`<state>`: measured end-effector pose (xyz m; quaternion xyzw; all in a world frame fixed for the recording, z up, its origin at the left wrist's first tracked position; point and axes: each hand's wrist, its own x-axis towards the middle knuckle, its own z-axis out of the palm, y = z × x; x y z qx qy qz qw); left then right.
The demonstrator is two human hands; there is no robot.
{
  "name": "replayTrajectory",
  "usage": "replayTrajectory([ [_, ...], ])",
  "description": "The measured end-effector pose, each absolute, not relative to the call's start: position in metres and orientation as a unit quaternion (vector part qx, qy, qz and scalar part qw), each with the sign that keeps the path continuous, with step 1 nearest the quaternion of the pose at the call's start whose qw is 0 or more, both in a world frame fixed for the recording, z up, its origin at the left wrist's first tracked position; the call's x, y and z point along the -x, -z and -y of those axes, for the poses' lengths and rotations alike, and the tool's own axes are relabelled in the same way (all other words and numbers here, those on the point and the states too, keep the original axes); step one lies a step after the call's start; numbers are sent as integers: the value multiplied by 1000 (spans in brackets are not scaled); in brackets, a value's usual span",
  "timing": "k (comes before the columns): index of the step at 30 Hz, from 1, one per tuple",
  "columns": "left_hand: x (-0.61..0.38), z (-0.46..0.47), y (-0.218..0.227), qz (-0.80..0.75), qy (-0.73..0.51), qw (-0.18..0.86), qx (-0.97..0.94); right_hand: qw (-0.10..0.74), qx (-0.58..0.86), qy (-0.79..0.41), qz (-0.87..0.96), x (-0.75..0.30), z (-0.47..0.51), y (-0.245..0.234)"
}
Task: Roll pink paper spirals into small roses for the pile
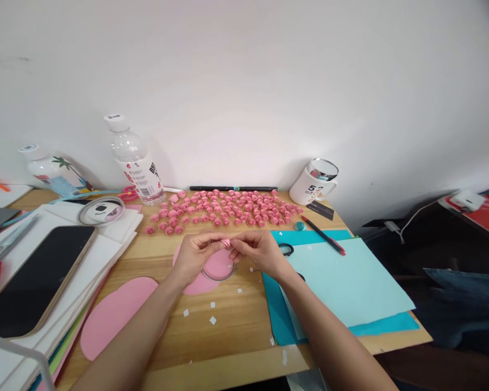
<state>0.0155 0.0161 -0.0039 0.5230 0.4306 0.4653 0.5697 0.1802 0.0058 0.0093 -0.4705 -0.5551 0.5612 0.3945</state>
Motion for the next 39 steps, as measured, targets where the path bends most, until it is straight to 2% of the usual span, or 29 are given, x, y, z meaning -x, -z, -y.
replayTrajectory([
  [9,-19,-13,4,-435,-473,555,-528,431,487,-561,513,-179,-5,-5],
  [15,-18,-17,8,-439,-509,577,-464,467,514,-537,478,-177,-6,-7],
  [19,-17,-18,5,-414,-531,624,-397,505,570,-438,478,-182,-9,-7],
  [23,-18,-17,2,-407,-533,633,-388,507,585,-331,539,-186,-10,-7],
  [27,-19,-16,5,-411,-534,619,-404,469,538,-434,550,-180,-7,-9],
  [31,-20,-15,8,-424,-520,587,-453,480,461,-551,503,-173,-4,-5],
  [39,-22,-13,5,-429,-525,577,-456,512,420,-539,520,-174,-2,-8],
])
